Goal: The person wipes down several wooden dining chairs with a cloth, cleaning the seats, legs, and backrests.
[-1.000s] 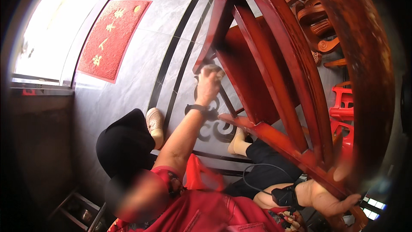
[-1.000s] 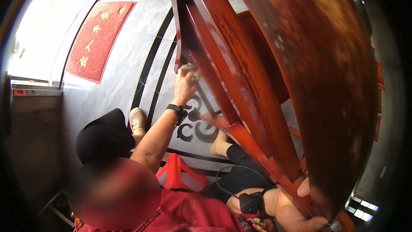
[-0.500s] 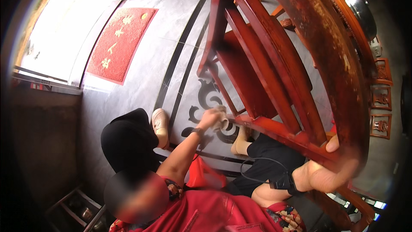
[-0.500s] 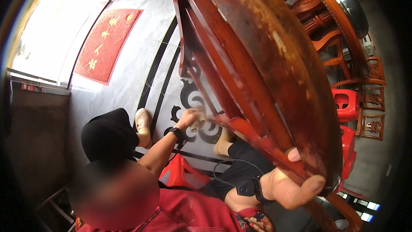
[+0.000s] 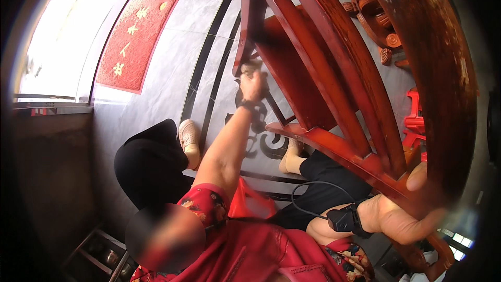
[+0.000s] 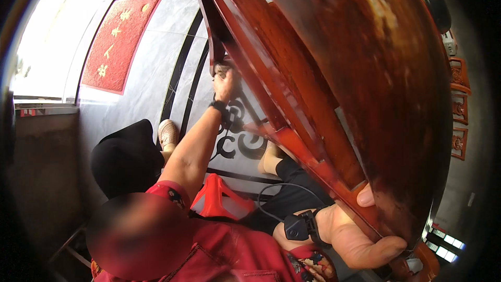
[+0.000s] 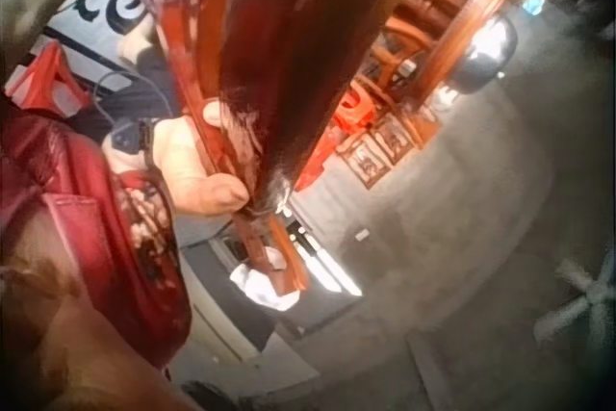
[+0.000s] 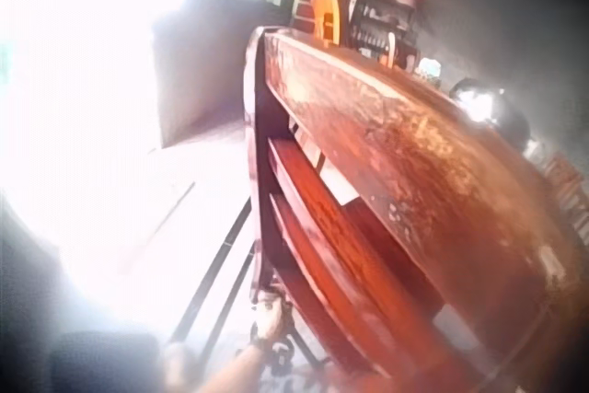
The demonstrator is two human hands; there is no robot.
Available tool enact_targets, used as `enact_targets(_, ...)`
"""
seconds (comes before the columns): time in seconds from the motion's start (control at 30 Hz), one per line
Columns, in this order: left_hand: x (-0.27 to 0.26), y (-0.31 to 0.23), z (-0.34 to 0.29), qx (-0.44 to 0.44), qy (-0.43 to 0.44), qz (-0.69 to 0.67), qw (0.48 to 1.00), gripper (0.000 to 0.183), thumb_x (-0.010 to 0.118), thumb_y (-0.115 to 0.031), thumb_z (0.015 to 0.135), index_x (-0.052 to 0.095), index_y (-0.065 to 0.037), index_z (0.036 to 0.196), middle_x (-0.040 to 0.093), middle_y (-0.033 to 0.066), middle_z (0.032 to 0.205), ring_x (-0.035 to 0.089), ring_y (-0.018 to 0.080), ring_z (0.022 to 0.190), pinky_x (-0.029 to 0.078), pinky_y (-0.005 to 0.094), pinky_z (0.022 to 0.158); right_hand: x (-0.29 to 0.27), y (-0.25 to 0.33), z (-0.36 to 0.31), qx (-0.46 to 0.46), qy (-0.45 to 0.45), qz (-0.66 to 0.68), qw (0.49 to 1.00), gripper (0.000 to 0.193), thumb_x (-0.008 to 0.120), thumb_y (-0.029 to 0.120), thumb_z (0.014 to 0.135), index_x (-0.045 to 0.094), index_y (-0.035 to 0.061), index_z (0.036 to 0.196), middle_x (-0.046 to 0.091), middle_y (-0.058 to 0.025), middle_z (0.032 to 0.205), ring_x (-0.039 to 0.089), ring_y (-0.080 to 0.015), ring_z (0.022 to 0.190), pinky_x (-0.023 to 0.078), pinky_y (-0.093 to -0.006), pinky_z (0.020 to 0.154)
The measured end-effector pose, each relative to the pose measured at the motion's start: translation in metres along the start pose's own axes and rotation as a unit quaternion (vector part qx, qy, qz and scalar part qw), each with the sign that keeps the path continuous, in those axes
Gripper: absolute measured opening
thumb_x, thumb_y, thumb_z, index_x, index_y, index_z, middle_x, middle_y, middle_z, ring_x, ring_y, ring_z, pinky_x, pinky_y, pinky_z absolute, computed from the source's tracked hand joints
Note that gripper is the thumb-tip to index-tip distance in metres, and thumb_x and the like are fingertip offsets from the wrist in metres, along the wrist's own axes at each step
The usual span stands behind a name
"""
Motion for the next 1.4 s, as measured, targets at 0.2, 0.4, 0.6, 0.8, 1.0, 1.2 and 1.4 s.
enact_targets(0.2,0.024,0.042,-0.137,-0.073,0.251,-0.061,0.963,0.021,0.066,-0.021,0.089,0.064,-0.002,0.100,0.072,0.0100,0.091,0.067,0.0185,0.080,0.054,0.0323,0.072,0.014,-0.006,0.003,0.031,-0.099,-0.056,0.993,0.044,0.049,0.036,0.092,0.062,-0.0062,0.096,0.058,-0.0176,0.081,0.054,-0.0223,0.076,0.039,-0.0284,0.065)
enact_targets(0.4,-0.009,-0.012,-0.148,0.057,0.342,0.283,0.894,0.015,0.067,-0.011,0.081,0.071,-0.006,0.094,0.072,0.0100,0.084,0.068,0.0207,0.077,0.053,0.0350,0.069,0.017,-0.009,0.007,0.007,-0.037,-0.048,0.998,0.041,0.051,0.035,0.091,0.058,-0.0043,0.099,0.056,-0.0132,0.087,0.048,-0.0201,0.076,0.036,-0.0286,0.065)
enact_targets(0.6,0.009,-0.071,-0.183,-0.016,0.541,0.177,0.822,0.033,0.056,-0.005,0.085,0.065,-0.004,0.116,0.067,0.0052,0.079,0.063,0.0124,0.070,0.053,0.0269,0.062,0.010,-0.011,0.009,0.009,-0.022,-0.028,0.999,0.040,0.052,0.032,0.090,0.058,-0.0043,0.105,0.057,-0.0131,0.096,0.047,-0.0191,0.079,0.036,-0.0296,0.067)
enact_targets(0.8,0.023,-0.039,-0.202,0.146,0.485,0.057,0.860,0.053,0.046,0.006,0.083,0.058,-0.013,0.132,0.066,0.0023,0.087,0.060,0.0138,0.073,0.047,0.0290,0.064,0.013,-0.003,0.010,0.006,-0.075,-0.144,0.987,0.050,0.048,0.043,0.092,0.056,-0.0059,0.099,0.056,-0.0178,0.085,0.049,-0.0238,0.082,0.035,-0.0298,0.070)
enact_targets(1.0,0.015,-0.042,-0.182,0.070,0.497,0.333,0.799,0.031,0.053,-0.004,0.082,0.062,-0.012,0.111,0.067,0.0180,0.097,0.065,0.0326,0.100,0.049,0.0431,0.086,0.006,-0.005,0.009,-0.004,-0.103,-0.048,0.993,0.049,0.054,0.040,0.089,0.054,-0.0062,0.106,0.054,-0.0183,0.091,0.046,-0.0239,0.082,0.033,-0.0299,0.069)
enact_targets(1.2,0.012,-0.094,-0.201,0.111,0.517,0.386,0.756,0.022,0.059,-0.006,0.073,0.065,0.000,0.093,0.067,0.0216,0.092,0.065,0.0385,0.094,0.051,0.0447,0.079,0.011,-0.003,0.012,-0.007,-0.117,-0.052,0.992,0.052,0.059,0.037,0.086,0.051,-0.0061,0.114,0.053,-0.0191,0.100,0.045,-0.0242,0.085,0.033,-0.0303,0.068)
enact_targets(1.4,0.012,-0.126,-0.211,0.155,0.519,0.362,0.759,0.027,0.057,0.003,0.066,0.065,0.004,0.092,0.067,0.0220,0.087,0.065,0.0385,0.086,0.051,0.0415,0.073,0.003,0.000,0.012,-0.002,-0.087,-0.063,0.994,0.052,0.058,0.036,0.087,0.050,-0.0054,0.118,0.053,-0.0196,0.105,0.045,-0.0232,0.088,0.033,-0.0303,0.070)
Point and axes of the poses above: each hand's wrist, its own z-axis towards the middle knuckle, its own x-axis out of the palm, y = z × x, the point moved 4 cm from there along z, towards the middle knuckle
